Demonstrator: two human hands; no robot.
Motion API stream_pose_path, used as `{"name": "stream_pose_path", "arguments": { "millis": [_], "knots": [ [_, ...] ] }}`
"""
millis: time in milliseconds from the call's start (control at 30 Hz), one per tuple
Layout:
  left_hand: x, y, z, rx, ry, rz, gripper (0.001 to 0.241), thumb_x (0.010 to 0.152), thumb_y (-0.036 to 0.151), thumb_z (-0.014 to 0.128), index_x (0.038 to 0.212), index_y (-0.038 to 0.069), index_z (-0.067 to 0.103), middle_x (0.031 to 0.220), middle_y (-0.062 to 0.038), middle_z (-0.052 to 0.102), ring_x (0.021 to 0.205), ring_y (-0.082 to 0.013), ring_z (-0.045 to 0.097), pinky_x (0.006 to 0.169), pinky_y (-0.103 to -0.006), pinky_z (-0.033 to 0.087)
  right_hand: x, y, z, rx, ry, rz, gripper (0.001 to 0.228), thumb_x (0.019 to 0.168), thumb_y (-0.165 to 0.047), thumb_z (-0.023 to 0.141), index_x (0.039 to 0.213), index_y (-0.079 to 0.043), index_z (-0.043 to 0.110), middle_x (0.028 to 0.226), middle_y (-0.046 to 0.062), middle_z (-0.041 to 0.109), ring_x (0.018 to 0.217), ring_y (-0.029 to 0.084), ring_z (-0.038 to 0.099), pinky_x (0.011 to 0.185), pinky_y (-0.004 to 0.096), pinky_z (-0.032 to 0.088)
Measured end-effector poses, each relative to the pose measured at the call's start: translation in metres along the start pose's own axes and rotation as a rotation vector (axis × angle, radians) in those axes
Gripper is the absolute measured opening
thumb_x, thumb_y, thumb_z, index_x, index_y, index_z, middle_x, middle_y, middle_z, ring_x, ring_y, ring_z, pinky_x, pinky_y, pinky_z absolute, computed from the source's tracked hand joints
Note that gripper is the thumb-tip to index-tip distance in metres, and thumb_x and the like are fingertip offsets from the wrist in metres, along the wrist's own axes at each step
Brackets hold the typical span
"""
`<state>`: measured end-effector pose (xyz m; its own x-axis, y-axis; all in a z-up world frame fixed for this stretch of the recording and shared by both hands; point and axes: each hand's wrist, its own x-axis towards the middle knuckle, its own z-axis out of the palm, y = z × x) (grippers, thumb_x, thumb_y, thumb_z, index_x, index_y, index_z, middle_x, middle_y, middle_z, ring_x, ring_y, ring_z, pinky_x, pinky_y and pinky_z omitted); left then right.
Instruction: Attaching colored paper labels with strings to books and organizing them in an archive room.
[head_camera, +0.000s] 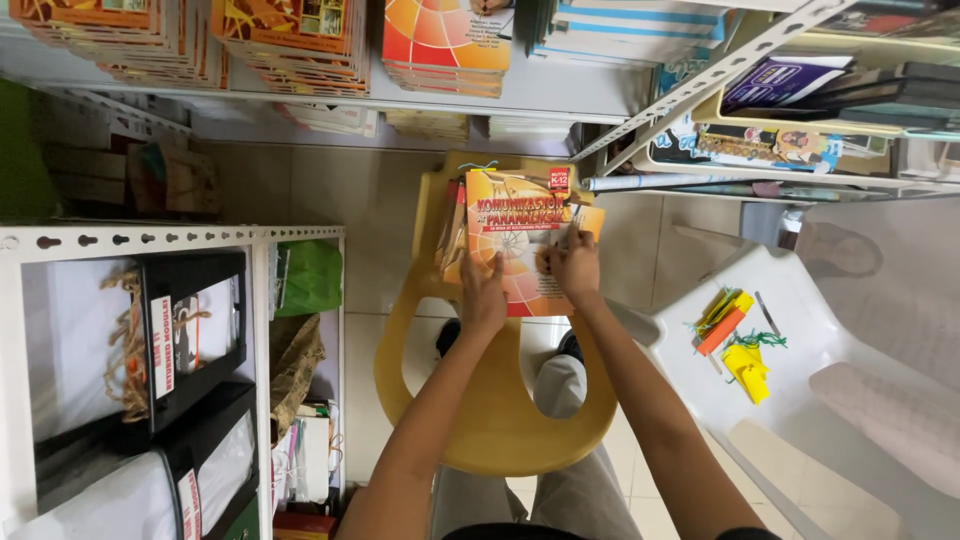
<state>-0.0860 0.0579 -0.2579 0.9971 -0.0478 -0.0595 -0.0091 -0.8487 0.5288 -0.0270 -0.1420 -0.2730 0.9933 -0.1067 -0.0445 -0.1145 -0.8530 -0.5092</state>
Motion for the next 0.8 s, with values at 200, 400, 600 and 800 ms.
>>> {"name": "stream_pose_path", "arguments": {
  "millis": [200,400,600,800],
  "knots": [
    [0.023,-0.006,-0.007,-0.330,0.144,-0.340,0.080,0.062,0.006,0.087,0.135,0.004,0.053,0.136,-0.019,0.058,0.131,-0.0379,0.050,0.111,-0.0487,0.040,0.009,0.027,0.027,-0.030,-0.053,0.017,0.066,0.084,-0.020,0.074,0.142,-0.001,0.051,0.129,0.023,0.055,0.116,0.043,0.055,0.095,0.047,0.051],
    [0.040,-0.010,0.036,-1.023,-0.121,-0.529,0.045,0.081,0.002,0.075,0.125,0.000,0.071,0.116,-0.016,0.075,0.102,-0.0253,0.071,0.086,-0.0359,0.057,0.012,0.012,0.005,-0.008,-0.084,0.079,0.062,0.083,-0.025,0.073,0.139,-0.005,0.053,0.128,0.021,0.055,0.116,0.043,0.057,0.090,0.050,0.053],
    [0.037,0.005,0.007,-1.152,-0.166,-0.516,0.068,0.080,-0.009,0.069,0.140,0.014,0.048,0.124,-0.009,0.066,0.107,-0.0207,0.066,0.089,-0.0361,0.056,0.007,0.026,0.000,0.058,-0.050,-0.111,0.037,0.094,-0.033,0.069,0.119,-0.006,0.068,0.121,0.026,0.060,0.105,0.045,0.063,0.089,0.049,0.054],
    [0.034,-0.004,-0.069,-1.751,-0.038,-0.457,0.067,0.081,-0.013,0.066,0.141,0.013,0.048,0.128,-0.008,0.065,0.116,-0.0246,0.065,0.095,-0.0422,0.059,0.018,0.021,-0.032,0.651,-0.508,0.153,0.036,0.111,-0.030,0.069,0.126,0.003,0.064,0.101,0.046,0.052,0.076,0.058,0.049,0.067,0.043,0.042]
  ]
}}
